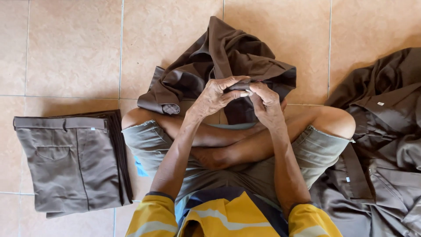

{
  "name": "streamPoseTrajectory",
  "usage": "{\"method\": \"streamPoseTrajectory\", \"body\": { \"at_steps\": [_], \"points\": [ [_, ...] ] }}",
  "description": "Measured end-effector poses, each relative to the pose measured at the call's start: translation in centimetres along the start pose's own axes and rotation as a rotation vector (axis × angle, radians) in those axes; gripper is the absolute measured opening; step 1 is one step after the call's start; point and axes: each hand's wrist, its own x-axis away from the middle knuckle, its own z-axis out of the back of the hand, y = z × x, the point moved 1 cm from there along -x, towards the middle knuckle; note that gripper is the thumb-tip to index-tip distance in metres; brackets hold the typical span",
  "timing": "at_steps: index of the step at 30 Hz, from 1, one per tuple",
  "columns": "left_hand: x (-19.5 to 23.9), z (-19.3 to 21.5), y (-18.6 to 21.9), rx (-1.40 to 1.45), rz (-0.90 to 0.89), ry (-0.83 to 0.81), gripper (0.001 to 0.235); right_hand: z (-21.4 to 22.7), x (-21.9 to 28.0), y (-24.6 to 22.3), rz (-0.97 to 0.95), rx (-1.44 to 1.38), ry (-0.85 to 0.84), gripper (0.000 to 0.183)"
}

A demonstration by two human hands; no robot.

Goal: The person sits cross-legged on a tiled floor and folds two pairs of brown trousers by hand. They smooth each pair, fold the legs together, fold the garment in half, and then fold it again into a compact rectangle before placing it aside.

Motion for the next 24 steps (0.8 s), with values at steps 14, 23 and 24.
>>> {"method": "streamPoseTrajectory", "body": {
  "at_steps": [14, 23, 24],
  "points": [
    [7.9, 13.4, -25.6, 0.469, 0.447, 1.218, 0.05, -0.1, -2.3, -3.7, -0.861, 0.6, -0.741, 0.081],
    [6.7, 14.0, -26.3, 0.369, 0.347, 1.289, 0.033, -7.6, 4.4, 5.9, -0.354, 0.992, -0.781, 0.091],
    [6.7, 14.6, -27.9, 0.366, 0.345, 1.292, 0.033, -7.8, 4.3, 5.9, -0.35, 0.99, -0.781, 0.091]
  ]
}}
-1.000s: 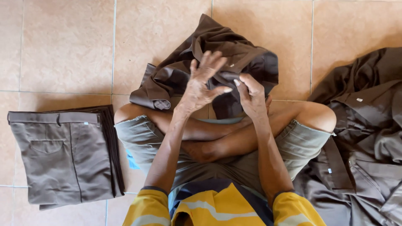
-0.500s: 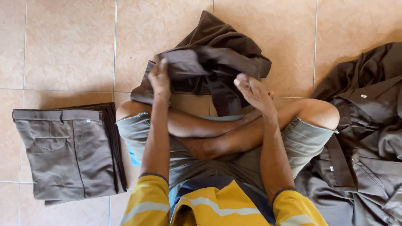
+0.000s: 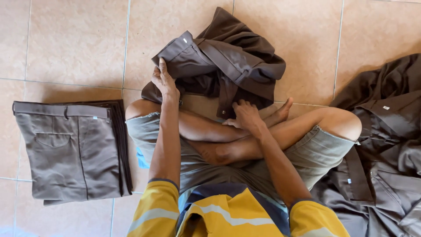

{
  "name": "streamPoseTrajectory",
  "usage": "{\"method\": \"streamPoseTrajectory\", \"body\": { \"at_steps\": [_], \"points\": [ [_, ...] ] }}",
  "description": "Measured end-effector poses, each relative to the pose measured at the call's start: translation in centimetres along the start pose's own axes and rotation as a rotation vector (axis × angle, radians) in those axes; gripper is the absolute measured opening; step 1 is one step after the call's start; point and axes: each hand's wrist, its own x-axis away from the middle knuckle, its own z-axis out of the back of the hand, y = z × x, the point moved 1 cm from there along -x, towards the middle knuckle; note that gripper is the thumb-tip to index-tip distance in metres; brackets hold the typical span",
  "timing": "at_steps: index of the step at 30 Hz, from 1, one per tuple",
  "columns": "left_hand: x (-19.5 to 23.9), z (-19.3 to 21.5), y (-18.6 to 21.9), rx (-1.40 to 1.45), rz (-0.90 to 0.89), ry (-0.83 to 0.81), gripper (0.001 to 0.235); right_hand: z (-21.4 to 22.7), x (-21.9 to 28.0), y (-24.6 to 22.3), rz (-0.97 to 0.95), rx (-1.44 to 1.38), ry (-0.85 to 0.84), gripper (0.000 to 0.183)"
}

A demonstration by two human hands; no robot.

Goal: The person sits cross-legged on a tiled floor and folds two pairs of brown trousers by hand. They smooth each pair, fold the legs together, fold the garment in half, and then fold it again into a compact rectangle before placing it aside.

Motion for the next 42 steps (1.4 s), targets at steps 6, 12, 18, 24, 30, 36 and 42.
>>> {"method": "streamPoseTrajectory", "body": {
  "at_steps": [6, 12, 18, 24, 30, 36, 42],
  "points": [
    [-0.8, -2.0, 1.5, -0.118, -0.074, 0.067, 0.036, -7.1, -2.7, 2.3, -0.041, 0.134, 0.044, 0.066],
    [5.9, -9.9, 13.8, -0.129, -0.088, 0.128, 0.081, 6.8, 1.5, 1.0, -0.026, -0.741, 0.118, 0.018],
    [19.5, -15.5, 18.7, -0.253, -0.771, -0.684, 0.031, 13.3, 4.5, 0.0, -0.638, -2.165, 0.195, 0.079],
    [22.8, -16.4, 14.8, -0.525, -0.674, -1.07, 0.019, 8.9, 5.8, 4.7, 0.108, -1.723, 0.458, 0.048],
    [22.1, -16.6, 17.2, -0.504, -0.547, -1.049, 0.022, 9.6, 6.7, 5.4, 0.003, -1.058, 0.818, 0.015],
    [23.7, -16.5, 19.0, -0.361, -0.366, -1.244, 0.017, 12.5, 7.4, 3.5, 0.198, -1.101, 0.831, 0.032],
    [22.7, -15.8, 18.6, -0.349, -0.274, -1.349, 0.02, 11.3, 6.7, 3.7, 0.174, -1.076, 0.972, 0.024]
  ]
}}
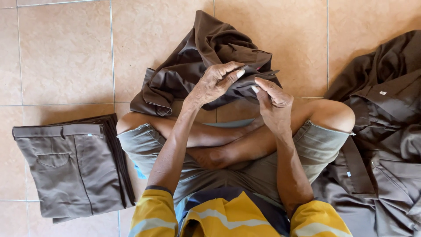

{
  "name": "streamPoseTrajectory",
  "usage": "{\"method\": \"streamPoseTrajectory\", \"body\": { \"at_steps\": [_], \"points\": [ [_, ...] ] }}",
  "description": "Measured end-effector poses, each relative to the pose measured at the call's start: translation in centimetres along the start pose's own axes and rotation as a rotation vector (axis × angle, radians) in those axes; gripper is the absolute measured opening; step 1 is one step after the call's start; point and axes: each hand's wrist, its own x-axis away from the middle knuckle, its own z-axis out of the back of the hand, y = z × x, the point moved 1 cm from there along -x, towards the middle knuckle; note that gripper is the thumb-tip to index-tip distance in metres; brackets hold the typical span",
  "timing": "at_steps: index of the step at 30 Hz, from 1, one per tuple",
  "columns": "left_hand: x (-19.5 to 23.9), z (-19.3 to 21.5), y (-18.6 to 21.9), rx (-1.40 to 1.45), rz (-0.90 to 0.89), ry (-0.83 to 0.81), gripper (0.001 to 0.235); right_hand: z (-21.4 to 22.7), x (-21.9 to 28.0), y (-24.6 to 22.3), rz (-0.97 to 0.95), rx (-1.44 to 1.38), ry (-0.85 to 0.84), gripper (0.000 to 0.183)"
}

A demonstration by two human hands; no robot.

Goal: The person sits cross-legged on a tiled floor and folds two pairs of brown trousers by hand. They smooth each pair, fold the legs together, fold the garment in half, and then fold it again into a compact rectangle before placing it aside.

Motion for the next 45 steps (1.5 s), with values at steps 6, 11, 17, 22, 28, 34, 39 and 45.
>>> {"method": "streamPoseTrajectory", "body": {
  "at_steps": [6, 11, 17, 22, 28, 34, 39, 45],
  "points": [
    [0.7, -0.5, 0.8, 0.07, 0.049, -0.101, 0.028, -0.7, -0.3, -0.5, 0.022, 0.069, 0.056, 0.021],
    [0.3, 1.1, -3.7, -0.4, -0.006, 0.132, 0.03, -2.5, 0.4, -0.5, 0.364, 0.539, 0.18, 0.015],
    [-1.3, -1.9, -3.5, -1.046, -0.233, 0.358, 0.025, -15.4, 6.4, 8.2, 0.809, 1.319, -0.364, 0.043],
    [0.0, -9.7, -2.7, -0.933, -0.417, 0.296, 0.024, -22.7, 1.2, 0.8, -0.176, 0.421, -0.712, 0.105],
    [0.7, -6.7, -3.1, -0.762, -0.271, 0.358, 0.028, -24.1, 4.7, 16.7, -0.533, 0.615, -0.685, 0.053],
    [-0.6, 7.5, -2.9, -0.452, 0.181, 0.788, 0.054, -9.7, 3.0, 16.0, 0.023, 0.892, -0.857, 0.033],
    [3.8, 14.3, -8.9, -0.111, -0.122, 1.127, 0.038, 4.3, -1.6, 26.3, 0.664, 1.501, -0.75, 0.012],
    [8.6, 13.0, -14.3, 0.072, 0.233, 1.393, 0.038, -1.7, -3.6, 7.2, 0.463, 1.717, -0.524, 0.017]
  ]
}}
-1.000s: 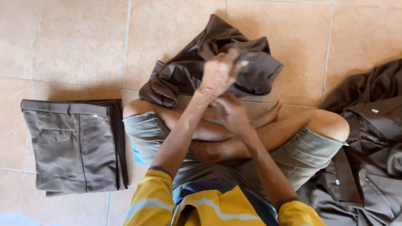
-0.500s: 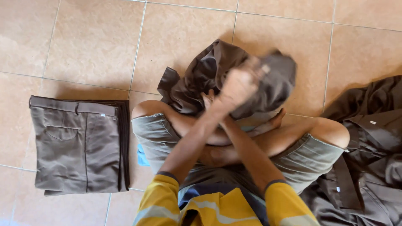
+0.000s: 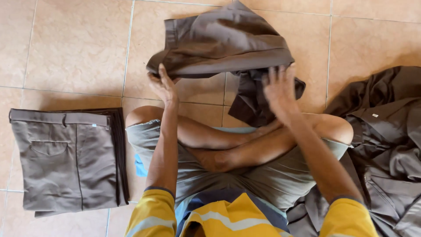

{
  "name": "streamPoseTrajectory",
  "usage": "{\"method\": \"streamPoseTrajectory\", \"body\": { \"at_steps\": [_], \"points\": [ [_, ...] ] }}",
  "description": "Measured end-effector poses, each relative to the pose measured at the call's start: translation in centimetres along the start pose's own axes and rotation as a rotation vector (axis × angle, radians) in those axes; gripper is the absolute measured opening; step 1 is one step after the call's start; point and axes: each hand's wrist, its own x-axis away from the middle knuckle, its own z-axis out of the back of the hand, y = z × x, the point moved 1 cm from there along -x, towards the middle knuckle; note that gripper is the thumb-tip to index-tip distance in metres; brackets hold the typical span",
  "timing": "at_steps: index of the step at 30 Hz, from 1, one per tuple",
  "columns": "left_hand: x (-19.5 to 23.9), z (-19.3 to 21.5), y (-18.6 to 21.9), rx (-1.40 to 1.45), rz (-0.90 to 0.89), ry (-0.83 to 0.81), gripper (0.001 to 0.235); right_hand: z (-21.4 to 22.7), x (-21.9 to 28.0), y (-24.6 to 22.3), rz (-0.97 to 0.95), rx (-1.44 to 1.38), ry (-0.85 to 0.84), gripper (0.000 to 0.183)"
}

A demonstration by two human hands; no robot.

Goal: The person sits cross-legged on a tiled floor and folds two pairs of brown trousers by hand. They smooth each pair, fold the legs together, fold the garment in half, and then fold it again into a compact rectangle before placing it aside.

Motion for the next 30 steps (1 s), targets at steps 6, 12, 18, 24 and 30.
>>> {"method": "streamPoseTrajectory", "body": {
  "at_steps": [6, 12, 18, 24, 30],
  "points": [
    [-1.9, 3.1, -0.3, 0.02, 0.033, 0.154, 0.047, -5.8, 1.7, -7.7, 0.167, -0.619, -0.381, 0.083],
    [-8.4, 7.3, -3.0, 0.186, -0.023, 0.222, 0.069, -16.4, 1.6, 1.4, -0.088, -0.335, -0.712, 0.071],
    [-7.8, 9.7, -3.4, 0.163, 0.07, 0.234, 0.067, -17.4, 1.5, 1.5, -0.284, -0.135, -0.776, 0.034],
    [-8.3, 11.0, -5.1, 0.186, 0.036, 0.219, 0.055, -13.6, -1.7, -3.5, -0.272, -0.051, 0.2, 0.022],
    [-3.7, 9.1, 3.7, 0.237, 0.015, 0.281, 0.035, -11.0, -2.8, -0.5, -0.314, -0.303, 0.111, 0.129]
  ]
}}
